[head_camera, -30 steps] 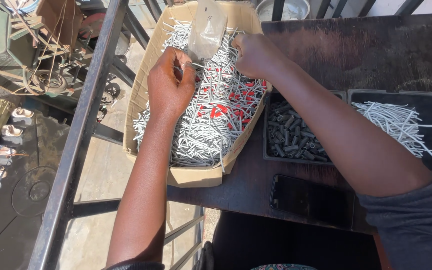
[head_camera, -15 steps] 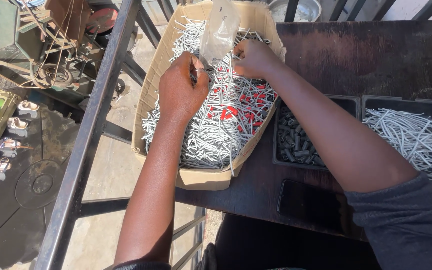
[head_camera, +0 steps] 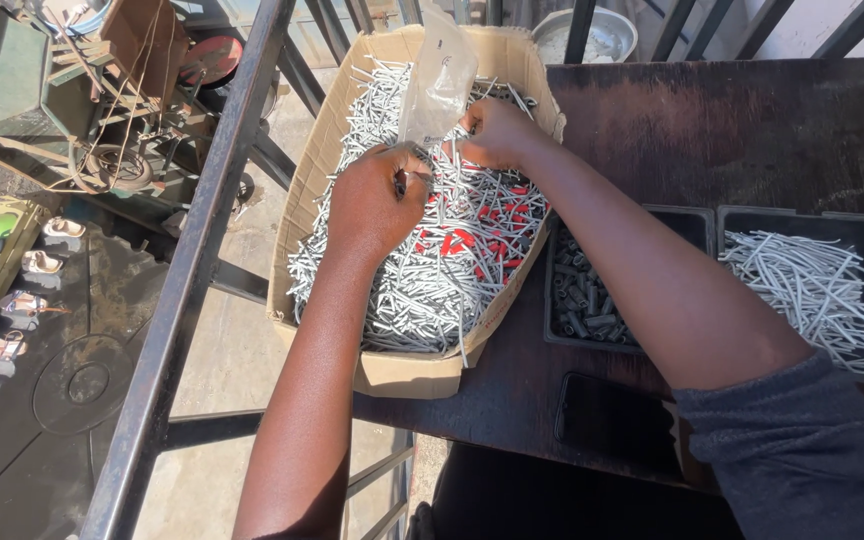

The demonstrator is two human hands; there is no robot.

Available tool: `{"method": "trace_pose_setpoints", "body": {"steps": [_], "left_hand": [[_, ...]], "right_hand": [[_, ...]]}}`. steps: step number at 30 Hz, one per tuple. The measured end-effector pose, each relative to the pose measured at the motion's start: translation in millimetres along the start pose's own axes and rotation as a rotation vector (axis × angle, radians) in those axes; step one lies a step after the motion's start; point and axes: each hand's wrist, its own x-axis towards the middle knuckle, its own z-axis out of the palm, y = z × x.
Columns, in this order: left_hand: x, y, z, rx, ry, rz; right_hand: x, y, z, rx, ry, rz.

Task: The person sorts metal fasteners from a large cardboard box into smaller plastic containers on a table. They pick up handfuls of mixed nails and red-headed fasteners, separating the long silver nails into one container and the red-headed ones into another. The person also handles small black plastic sleeves and brass-colored screws, placing them into their respective containers.

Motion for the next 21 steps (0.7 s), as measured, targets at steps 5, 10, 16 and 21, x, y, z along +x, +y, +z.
{"method": "trace_pose_setpoints", "body": {"steps": [5, 10, 16, 21], "left_hand": [[-1, 14, -14, -0.055, -0.076, -0.059], [-2, 15, -11, -0.027, -0.087, -0.073], [-1, 10, -7, -0.010, -0.068, -0.061], [2, 3, -9, -0.034, -0.038, -0.039]], "right_hand": [[-1, -4, 3, -0.038, 0.005, -0.034], [-9, -8, 5, -0.104, -0.078, -0.029], [-11, 2, 0, -0.179, -0.109, -0.064], [-60, -50, -51, -0.146, -0.231, 0.002]]}}
